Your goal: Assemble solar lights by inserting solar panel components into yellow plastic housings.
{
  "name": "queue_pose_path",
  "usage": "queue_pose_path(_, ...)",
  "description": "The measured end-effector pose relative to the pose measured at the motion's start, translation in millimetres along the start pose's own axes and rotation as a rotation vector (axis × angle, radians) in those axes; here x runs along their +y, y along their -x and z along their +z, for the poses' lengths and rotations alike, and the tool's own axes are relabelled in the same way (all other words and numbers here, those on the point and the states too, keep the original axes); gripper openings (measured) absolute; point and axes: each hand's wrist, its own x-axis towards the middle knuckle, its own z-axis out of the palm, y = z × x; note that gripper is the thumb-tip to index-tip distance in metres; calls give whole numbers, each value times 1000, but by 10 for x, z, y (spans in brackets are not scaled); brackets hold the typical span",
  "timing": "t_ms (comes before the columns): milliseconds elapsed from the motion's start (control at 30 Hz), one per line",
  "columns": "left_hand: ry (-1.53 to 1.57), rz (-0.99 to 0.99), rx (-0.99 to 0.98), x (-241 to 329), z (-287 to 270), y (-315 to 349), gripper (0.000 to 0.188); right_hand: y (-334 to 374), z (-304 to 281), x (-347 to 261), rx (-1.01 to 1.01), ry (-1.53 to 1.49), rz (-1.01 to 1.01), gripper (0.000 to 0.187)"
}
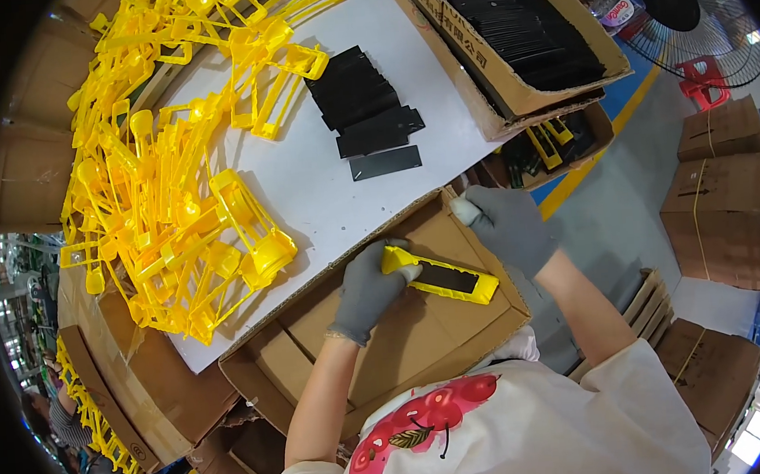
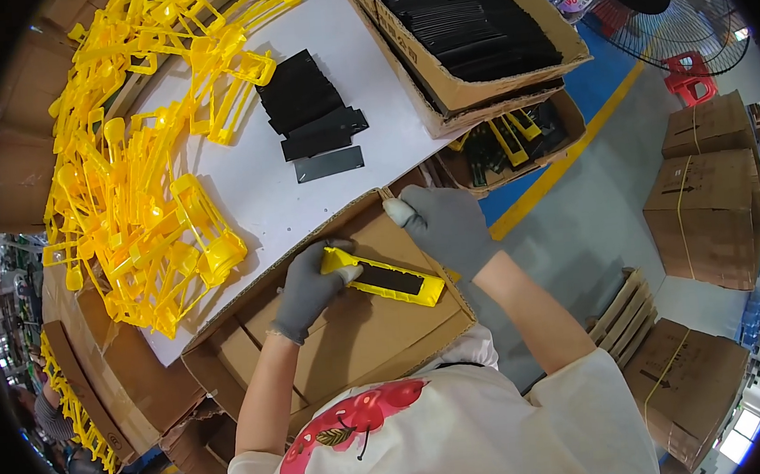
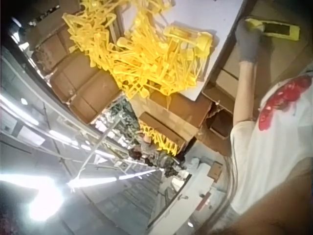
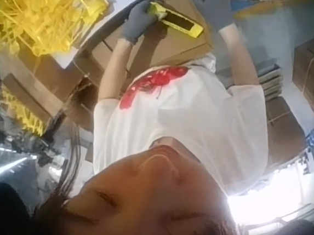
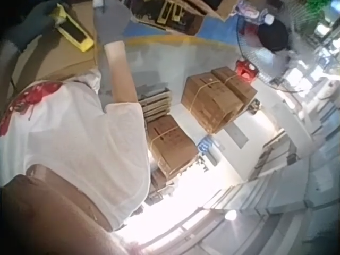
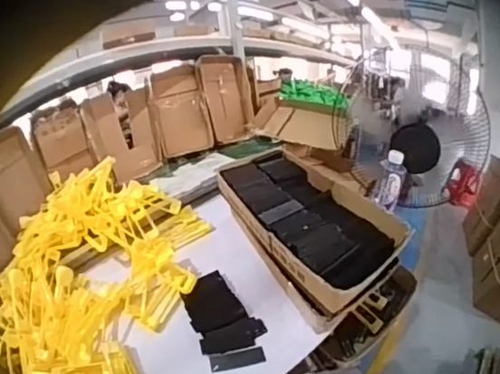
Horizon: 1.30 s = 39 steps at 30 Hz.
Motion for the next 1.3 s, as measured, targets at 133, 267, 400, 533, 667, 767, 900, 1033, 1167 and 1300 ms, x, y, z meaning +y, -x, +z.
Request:
queue_pose_path(133, -517, 286, 310, 40, 167, 141, 52, 43, 151, -130, 64, -34, -83, 24)
queue_pose_path(267, -780, 296, 373, 104, 314, 262, 55, -7, 300, -313, 47, 100, -148, 29)
queue_pose_path(400, -792, 590, 479, 88, 87, 443, 40, -498, 244, -325, 247, -4, -243, 15)
queue_pose_path(533, -897, 521, 741, 407, -709, 515, 31, -895, 226, -220, 87, 189, -290, 15)
queue_pose_path(667, -1185, 516, 625, 326, -1144, 575, 54, -1036, 327, -347, -2, 277, -298, 16)
queue_pose_path(767, -1136, 374, 481, 280, -1086, 554, 65, -1151, 304, -333, -52, 271, -278, 17)
queue_pose_path(900, -1170, 338, 450, 238, -1215, 333, 64, -1282, 233, -373, -60, 280, -298, 22)
queue_pose_path(1033, -1263, 312, 391, 284, -1307, 292, 60, -1381, 303, -524, 19, 303, -384, 32)
queue_pose_path(1167, -1227, 362, 489, 425, -1408, 402, 53, -1502, 482, -598, -105, 424, -467, 29)
queue_pose_path(1300, -1044, 409, 807, 449, -1539, 599, 55, -1497, 400, -588, -129, 457, -556, 24)
